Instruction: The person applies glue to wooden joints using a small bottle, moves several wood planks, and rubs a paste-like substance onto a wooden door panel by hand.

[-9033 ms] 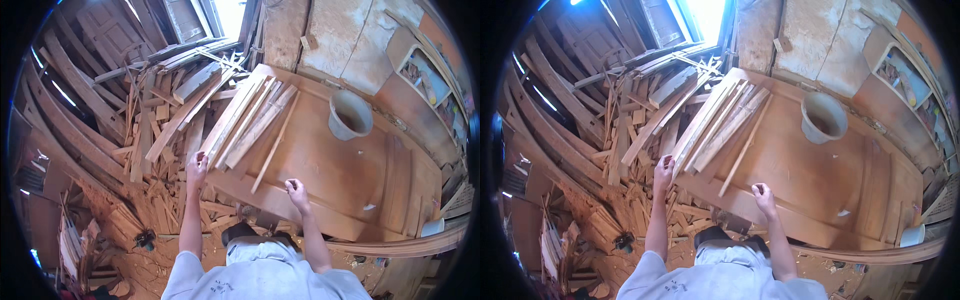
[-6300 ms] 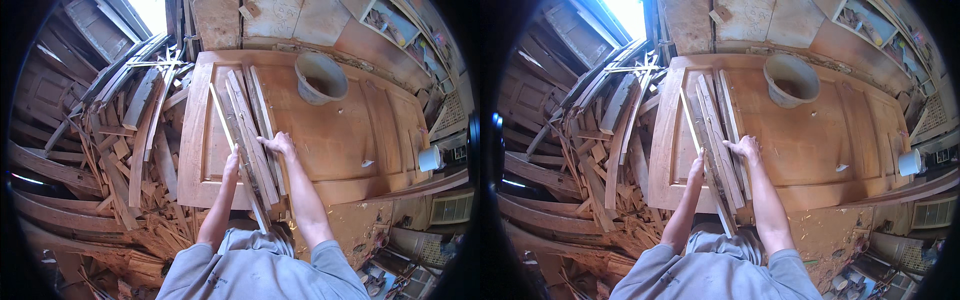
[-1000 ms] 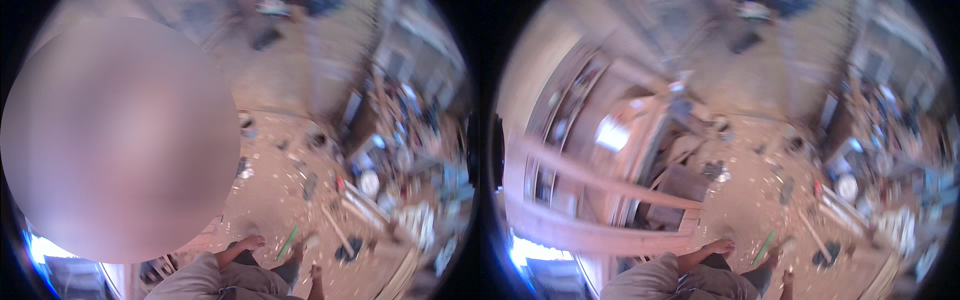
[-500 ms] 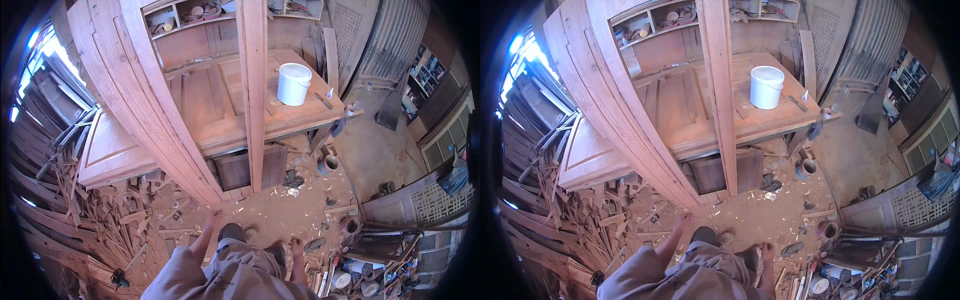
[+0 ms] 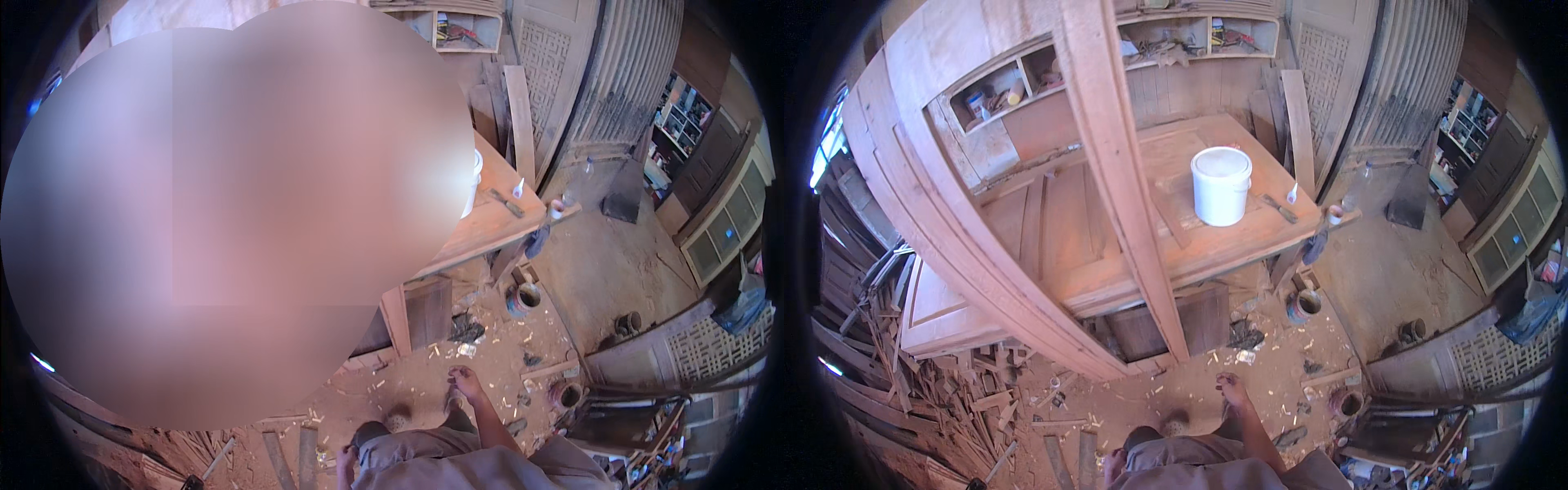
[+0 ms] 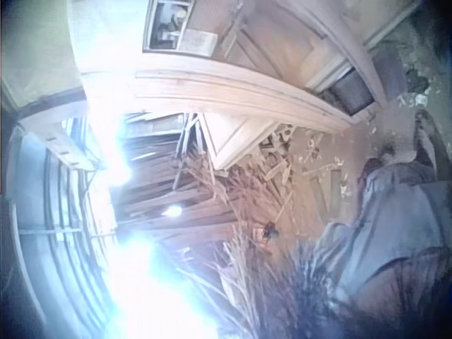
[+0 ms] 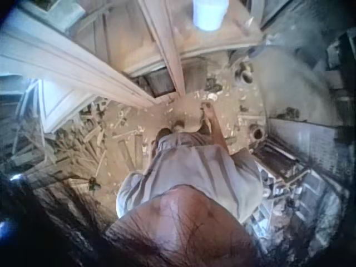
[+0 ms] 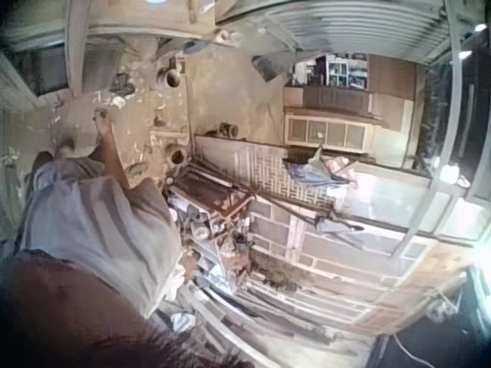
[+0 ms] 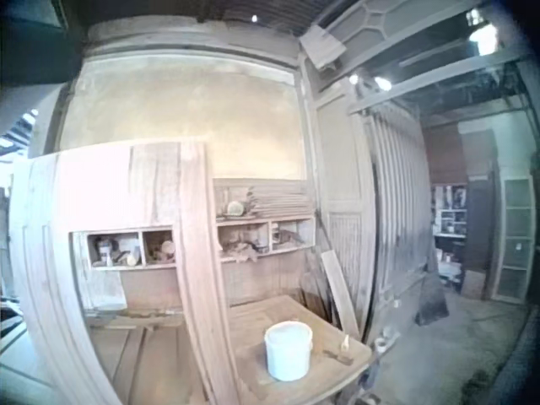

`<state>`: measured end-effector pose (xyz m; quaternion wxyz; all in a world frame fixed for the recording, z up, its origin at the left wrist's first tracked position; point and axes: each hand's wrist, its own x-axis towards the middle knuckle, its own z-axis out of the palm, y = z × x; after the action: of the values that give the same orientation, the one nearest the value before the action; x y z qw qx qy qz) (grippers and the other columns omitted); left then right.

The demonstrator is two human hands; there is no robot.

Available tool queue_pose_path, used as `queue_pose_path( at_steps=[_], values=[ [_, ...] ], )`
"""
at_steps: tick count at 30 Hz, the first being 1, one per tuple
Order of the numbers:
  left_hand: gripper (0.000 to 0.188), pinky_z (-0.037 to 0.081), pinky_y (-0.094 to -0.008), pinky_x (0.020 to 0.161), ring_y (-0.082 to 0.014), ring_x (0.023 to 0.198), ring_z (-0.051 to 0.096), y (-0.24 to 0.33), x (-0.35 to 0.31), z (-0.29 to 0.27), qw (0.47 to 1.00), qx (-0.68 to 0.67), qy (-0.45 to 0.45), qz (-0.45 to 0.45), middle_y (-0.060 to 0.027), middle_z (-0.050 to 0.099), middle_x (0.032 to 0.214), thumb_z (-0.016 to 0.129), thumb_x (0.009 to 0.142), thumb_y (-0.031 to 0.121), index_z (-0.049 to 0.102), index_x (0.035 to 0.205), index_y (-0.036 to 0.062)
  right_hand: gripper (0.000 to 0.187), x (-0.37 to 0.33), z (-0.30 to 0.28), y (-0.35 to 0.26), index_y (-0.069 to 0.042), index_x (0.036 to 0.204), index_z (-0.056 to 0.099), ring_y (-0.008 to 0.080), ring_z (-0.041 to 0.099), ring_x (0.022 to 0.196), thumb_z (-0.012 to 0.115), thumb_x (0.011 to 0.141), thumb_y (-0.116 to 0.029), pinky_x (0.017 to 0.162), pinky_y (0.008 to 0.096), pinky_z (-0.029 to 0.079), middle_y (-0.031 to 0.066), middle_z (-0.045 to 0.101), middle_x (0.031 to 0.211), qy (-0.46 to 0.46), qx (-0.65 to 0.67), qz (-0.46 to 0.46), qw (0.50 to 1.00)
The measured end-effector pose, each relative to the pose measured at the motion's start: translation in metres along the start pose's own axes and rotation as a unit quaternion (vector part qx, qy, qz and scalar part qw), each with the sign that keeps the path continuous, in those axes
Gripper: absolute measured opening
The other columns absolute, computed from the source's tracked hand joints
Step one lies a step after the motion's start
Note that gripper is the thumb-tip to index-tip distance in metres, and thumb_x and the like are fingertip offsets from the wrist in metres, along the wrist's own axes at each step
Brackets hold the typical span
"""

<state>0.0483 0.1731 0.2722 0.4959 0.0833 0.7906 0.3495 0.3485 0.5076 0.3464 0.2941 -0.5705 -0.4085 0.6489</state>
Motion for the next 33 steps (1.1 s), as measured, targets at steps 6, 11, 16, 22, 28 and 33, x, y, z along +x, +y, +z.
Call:
queue_pose_path(
  at_steps=[6,11,16,22,28,33],
  values=[
    [0.033,0.053,-0.0327,0.067,-0.0236,0.079,0.065,0.039,0.011,0.116,0.988,-0.14,0.042,-0.049,-0.0148,0.065,0.093,0.056,0.087,0.022,0.06,0.107,-0.0041,0.026,0.113,-0.062,-0.124,-0.008,0.092,0.062,0.0105,0.056,0.07,0.05,0.096,-0.03,0.063,0.0267,0.047,0.0005,0.061,0.08,-0.067,-0.048,-0.107,0.991],
    [0.039,0.048,-0.037,0.089,-0.0265,0.1,0.063,0.158,-0.017,0.195,0.989,0.062,0.0,0.136,-0.0153,0.065,0.107,0.055,0.092,0.028,0.056,0.118,0.0001,0.04,0.228,-0.072,-0.306,-0.006,0.097,0.06,0.0146,0.056,0.077,0.045,0.096,-0.043,0.076,0.0324,0.049,0.0031,0.059,0.082,-0.031,0.077,-0.181,0.98],
    [0.039,0.048,-0.0377,0.088,-0.0264,0.104,0.062,0.233,-0.065,0.212,0.992,-0.015,0.032,0.118,-0.0153,0.063,0.112,0.057,0.091,0.03,0.057,0.118,0.0025,0.088,0.319,-0.032,-0.452,-0.002,0.13,0.042,0.0253,0.056,0.095,0.044,0.081,-0.075,0.084,0.0415,0.046,0.0199,0.055,0.111,0.016,0.023,-0.047,0.998],
    [0.038,0.048,-0.038,0.089,-0.0285,0.104,0.061,0.262,-0.037,0.227,0.984,0.037,0.021,0.171,-0.0165,0.062,0.114,0.056,0.091,0.027,0.054,0.121,0.0022,0.049,0.433,-0.056,-0.475,0.003,0.109,0.06,0.0194,0.062,0.077,0.059,0.088,-0.041,0.067,0.0305,0.049,0.0115,0.065,0.088,-0.013,-0.021,-0.294,0.956],
    [0.037,0.047,-0.0392,0.089,-0.0323,0.105,0.059,0.361,0.011,0.234,0.958,0.048,-0.064,0.275,-0.0207,0.06,0.114,0.056,0.092,0.025,0.054,0.12,0.001,0.034,0.371,-0.027,-0.515,0.004,0.106,0.061,0.0173,0.062,0.08,0.064,0.084,-0.021,0.072,0.0304,0.049,0.0105,0.066,0.092,0.151,-0.245,-0.34,0.895],
    [0.035,0.048,-0.0355,0.084,-0.0242,0.099,0.061,0.499,0.028,0.261,0.887,0.055,-0.098,0.448,-0.0135,0.063,0.101,0.057,0.093,0.027,0.054,0.117,0.0012,0.017,0.312,-0.03,-0.566,-0.01,0.089,0.061,0.0072,0.046,0.057,0.058,0.089,-0.027,0.056,0.0238,0.037,-0.0041,0.05,0.065,-0.159,0.142,-0.163,0.963]
  ],
)
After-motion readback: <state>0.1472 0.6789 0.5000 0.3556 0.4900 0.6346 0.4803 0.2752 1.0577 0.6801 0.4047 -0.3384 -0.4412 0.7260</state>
